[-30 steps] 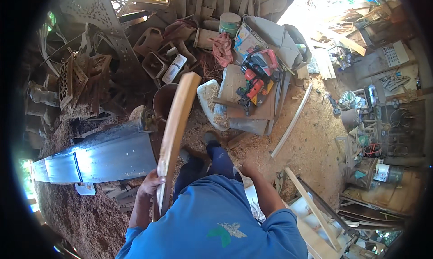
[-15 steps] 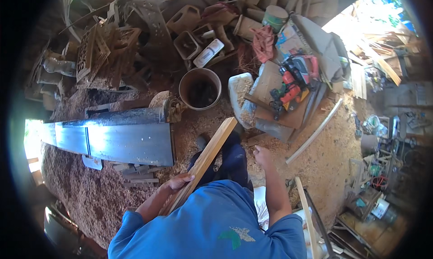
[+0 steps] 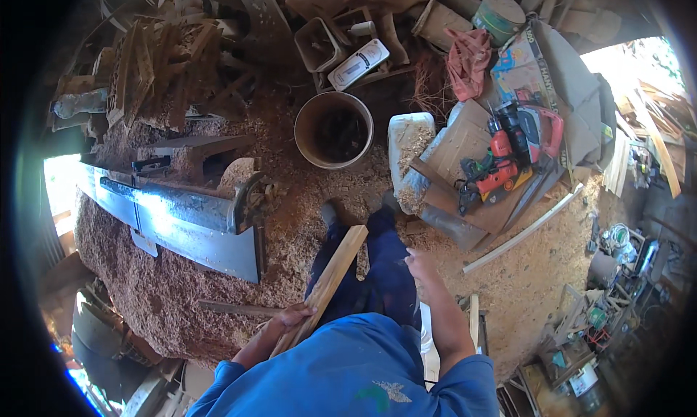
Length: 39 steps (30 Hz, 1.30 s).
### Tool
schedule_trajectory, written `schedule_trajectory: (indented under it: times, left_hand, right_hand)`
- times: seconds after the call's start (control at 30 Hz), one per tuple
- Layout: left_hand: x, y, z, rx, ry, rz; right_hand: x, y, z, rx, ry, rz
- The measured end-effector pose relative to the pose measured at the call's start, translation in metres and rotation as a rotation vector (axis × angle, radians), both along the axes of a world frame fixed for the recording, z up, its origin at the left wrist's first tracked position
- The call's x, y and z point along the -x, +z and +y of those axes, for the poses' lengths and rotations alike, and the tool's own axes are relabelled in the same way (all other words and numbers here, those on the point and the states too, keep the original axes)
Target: The person feeds several wood planks through a jointer machine, picks up wood pieces from the floor, and measures a piece of wood with a tape measure.
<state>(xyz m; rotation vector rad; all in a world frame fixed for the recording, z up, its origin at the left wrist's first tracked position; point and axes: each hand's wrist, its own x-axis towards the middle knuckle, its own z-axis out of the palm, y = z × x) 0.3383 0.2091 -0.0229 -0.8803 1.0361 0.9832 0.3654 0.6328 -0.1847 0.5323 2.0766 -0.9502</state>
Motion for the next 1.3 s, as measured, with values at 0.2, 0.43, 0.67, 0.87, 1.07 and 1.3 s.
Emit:
schedule_trajectory:
  times: [0.2,0.43,0.67,0.87,1.07,1.3]
  left_hand:
    - [0.004,-0.021,0.017,-0.123,-0.085,-0.071]
    - [0.042,0.003,0.054,-0.107,-0.315,0.274]
    - [0.044,-0.017,0.040,-0.110,-0.419,0.222]
    - [0.075,0.012,0.089,-0.157,-0.455,0.398]
    - [0.105,0.028,0.101,-0.094,-0.527,0.389]
    - [0.099,0.005,0.101,-0.179,-0.409,0.593]
  right_hand:
    - [-0.023,0.000,0.053,-0.103,0.069,-0.150]
    - [-0.010,0.013,0.061,-0.208,0.087,-0.098]
    - [0.021,0.034,0.011,0.310,-0.162,-0.086]
    - [0.051,0.092,-0.069,0.781,0.136,-0.176]
    - [0.047,0.101,-0.079,0.914,-0.204,0.051]
    - [0.013,0.103,0.049,0.222,-0.380,0.536]
